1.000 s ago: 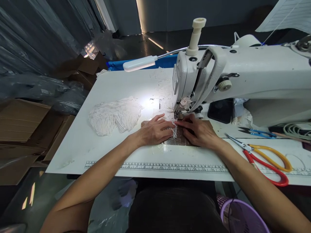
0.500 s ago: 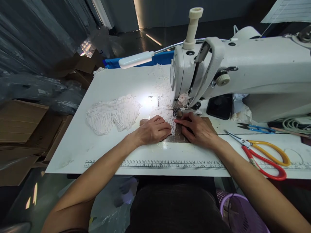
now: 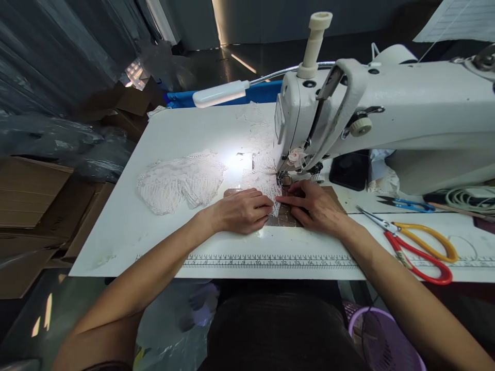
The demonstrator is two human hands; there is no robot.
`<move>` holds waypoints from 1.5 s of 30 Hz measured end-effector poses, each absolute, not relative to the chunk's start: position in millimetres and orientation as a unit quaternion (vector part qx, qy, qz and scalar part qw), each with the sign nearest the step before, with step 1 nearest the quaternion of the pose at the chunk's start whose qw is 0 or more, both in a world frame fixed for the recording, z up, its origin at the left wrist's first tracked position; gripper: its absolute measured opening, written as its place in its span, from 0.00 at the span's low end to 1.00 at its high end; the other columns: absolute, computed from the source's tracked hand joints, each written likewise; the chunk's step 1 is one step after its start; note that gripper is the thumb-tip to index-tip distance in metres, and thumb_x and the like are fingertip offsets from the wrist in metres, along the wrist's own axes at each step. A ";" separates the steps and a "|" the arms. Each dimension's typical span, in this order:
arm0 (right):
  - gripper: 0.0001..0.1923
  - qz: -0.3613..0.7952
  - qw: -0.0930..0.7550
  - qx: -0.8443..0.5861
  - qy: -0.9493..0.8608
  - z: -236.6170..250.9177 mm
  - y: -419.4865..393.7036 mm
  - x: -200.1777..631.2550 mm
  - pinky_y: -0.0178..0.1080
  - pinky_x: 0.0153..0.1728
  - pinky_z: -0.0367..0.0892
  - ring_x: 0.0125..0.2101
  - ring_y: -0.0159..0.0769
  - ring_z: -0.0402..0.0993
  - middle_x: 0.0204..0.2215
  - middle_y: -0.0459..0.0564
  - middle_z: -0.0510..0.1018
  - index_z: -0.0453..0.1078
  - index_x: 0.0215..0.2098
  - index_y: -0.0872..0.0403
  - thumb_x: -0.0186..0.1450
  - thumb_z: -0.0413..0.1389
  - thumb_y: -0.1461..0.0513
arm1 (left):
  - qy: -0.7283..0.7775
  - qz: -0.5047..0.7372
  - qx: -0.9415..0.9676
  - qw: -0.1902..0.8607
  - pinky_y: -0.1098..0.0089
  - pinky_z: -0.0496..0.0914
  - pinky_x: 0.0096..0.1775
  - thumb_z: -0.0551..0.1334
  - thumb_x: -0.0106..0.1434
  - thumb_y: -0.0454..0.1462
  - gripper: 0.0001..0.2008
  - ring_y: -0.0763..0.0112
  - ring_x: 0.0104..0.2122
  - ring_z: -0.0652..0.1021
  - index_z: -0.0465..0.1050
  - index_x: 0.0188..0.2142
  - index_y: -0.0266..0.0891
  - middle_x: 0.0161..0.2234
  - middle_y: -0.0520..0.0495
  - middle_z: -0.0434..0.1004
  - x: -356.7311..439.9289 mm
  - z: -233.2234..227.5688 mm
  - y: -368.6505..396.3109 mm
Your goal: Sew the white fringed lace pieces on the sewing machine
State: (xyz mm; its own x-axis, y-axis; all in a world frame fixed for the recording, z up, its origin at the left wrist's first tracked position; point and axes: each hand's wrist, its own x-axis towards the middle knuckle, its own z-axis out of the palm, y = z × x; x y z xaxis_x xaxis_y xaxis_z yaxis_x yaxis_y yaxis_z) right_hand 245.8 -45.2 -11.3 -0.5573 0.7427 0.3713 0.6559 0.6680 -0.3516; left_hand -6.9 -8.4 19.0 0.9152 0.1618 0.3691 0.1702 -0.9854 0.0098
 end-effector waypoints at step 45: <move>0.20 0.046 0.193 -0.470 -0.860 -1.2 -50.1 229.9 0.53 0.45 0.70 0.44 0.51 0.72 0.42 0.62 0.74 0.70 0.57 0.56 0.71 0.46 0.64 | -0.198 -0.135 -0.971 -0.012 0.54 0.68 0.44 0.55 0.66 0.44 0.22 0.55 0.41 0.74 0.70 0.51 0.30 0.50 0.35 0.73 4.5 12.1 3.6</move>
State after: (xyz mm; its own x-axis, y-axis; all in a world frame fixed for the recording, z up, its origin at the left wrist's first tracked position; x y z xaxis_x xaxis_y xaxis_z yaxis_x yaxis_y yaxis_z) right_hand 229.9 -50.1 -1.2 -0.4842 0.8258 0.2891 0.7903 0.5546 -0.2604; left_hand 4.5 3.6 12.1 0.8847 0.3886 0.2574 0.3820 -0.9209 0.0773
